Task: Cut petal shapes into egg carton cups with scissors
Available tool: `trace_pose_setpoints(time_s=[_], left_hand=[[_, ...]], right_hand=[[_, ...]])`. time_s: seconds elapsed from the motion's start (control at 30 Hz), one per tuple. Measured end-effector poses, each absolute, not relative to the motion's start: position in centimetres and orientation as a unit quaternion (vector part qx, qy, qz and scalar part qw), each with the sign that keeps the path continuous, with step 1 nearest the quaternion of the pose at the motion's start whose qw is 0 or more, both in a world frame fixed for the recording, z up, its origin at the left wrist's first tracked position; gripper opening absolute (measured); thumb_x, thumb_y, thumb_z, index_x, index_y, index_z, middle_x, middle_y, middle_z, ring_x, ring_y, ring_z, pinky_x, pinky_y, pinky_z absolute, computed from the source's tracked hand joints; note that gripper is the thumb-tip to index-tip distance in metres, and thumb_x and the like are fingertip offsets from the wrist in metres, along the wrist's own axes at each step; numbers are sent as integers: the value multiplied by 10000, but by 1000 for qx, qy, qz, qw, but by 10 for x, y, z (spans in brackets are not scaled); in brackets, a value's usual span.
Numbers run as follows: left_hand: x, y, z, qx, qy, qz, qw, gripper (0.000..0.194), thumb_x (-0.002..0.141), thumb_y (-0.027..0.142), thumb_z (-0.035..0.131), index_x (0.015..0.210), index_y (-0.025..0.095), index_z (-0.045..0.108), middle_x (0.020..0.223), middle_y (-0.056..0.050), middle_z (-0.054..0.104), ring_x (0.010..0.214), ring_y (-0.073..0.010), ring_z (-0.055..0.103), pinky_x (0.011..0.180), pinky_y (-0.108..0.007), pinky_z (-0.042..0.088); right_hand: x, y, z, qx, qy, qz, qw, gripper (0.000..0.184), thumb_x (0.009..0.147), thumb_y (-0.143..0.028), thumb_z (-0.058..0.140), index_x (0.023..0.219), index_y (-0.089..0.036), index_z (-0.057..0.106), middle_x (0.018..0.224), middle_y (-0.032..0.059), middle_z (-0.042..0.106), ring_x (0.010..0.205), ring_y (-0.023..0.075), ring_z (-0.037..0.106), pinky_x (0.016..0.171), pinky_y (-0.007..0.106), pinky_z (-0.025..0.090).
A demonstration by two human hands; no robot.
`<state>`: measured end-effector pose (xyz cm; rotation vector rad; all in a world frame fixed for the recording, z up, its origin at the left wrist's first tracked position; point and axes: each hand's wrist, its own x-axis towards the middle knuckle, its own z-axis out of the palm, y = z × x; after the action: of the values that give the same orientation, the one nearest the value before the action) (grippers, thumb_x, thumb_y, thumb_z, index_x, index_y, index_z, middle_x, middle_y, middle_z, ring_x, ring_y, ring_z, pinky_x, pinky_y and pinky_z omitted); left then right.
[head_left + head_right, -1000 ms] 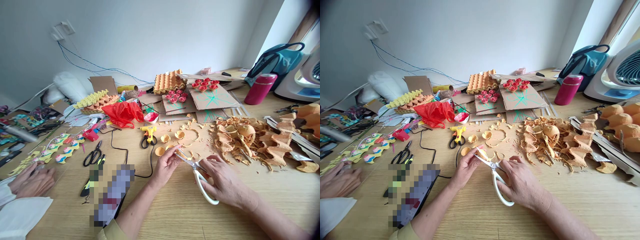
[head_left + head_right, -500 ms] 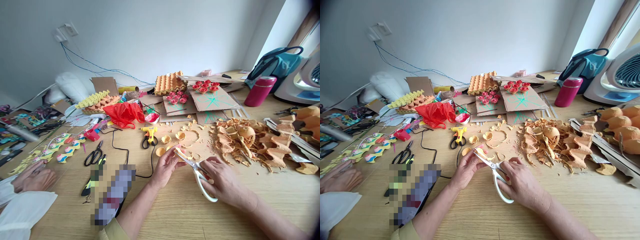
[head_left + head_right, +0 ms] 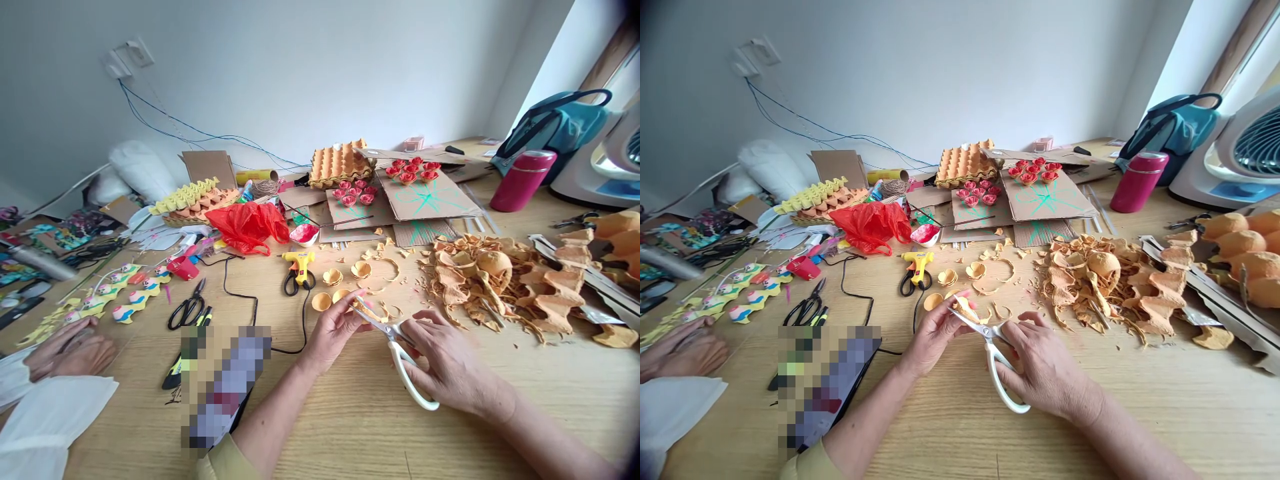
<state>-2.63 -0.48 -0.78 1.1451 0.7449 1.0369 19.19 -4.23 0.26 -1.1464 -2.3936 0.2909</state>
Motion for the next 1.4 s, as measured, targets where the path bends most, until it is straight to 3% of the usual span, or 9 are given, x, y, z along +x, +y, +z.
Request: trace_pose_setpoints(time_s=[0.37, 0.67, 1.0, 1.4], left_hand=[[-30, -4, -6, 524, 341, 493, 605, 469, 844, 351, 688, 1299, 279, 602, 1148, -47, 600, 1035, -212, 632, 934, -403, 560], [-32, 1, -14, 584, 356, 497, 534, 471, 807, 301, 728, 1267, 275, 633, 1124, -55, 588, 1038, -195, 607, 955, -354, 527], [-26, -1, -17, 618, 339, 512, 491, 473, 790, 267, 743, 1254, 280, 648, 1131, -67, 562, 1059, -201, 583, 962, -381, 538], [-27, 0, -21, 646, 317, 515, 466, 479, 817, 262, 721, 1282, 299, 614, 1193, -73, 559, 1058, -200, 611, 904, -372, 580]], right_hand=[[194, -43, -1, -416, -873, 85, 238, 246, 966, -313, 457, 736, -239, 407, 649, 12, 579, 669, 193, 569, 673, 325, 428], [190, -38, 2, -445, -864, 66, 226, 115, 862, -299, 564, 827, -225, 482, 739, 8, 622, 711, 207, 570, 863, 422, 400], [190, -38, 3, -472, -854, 47, 212, 185, 864, -351, 572, 966, -202, 529, 854, 50, 635, 777, 234, 574, 930, 466, 361], [190, -40, 0, -433, -868, 82, 228, 150, 906, -309, 541, 828, -223, 446, 713, -17, 582, 665, 179, 544, 942, 462, 364]])
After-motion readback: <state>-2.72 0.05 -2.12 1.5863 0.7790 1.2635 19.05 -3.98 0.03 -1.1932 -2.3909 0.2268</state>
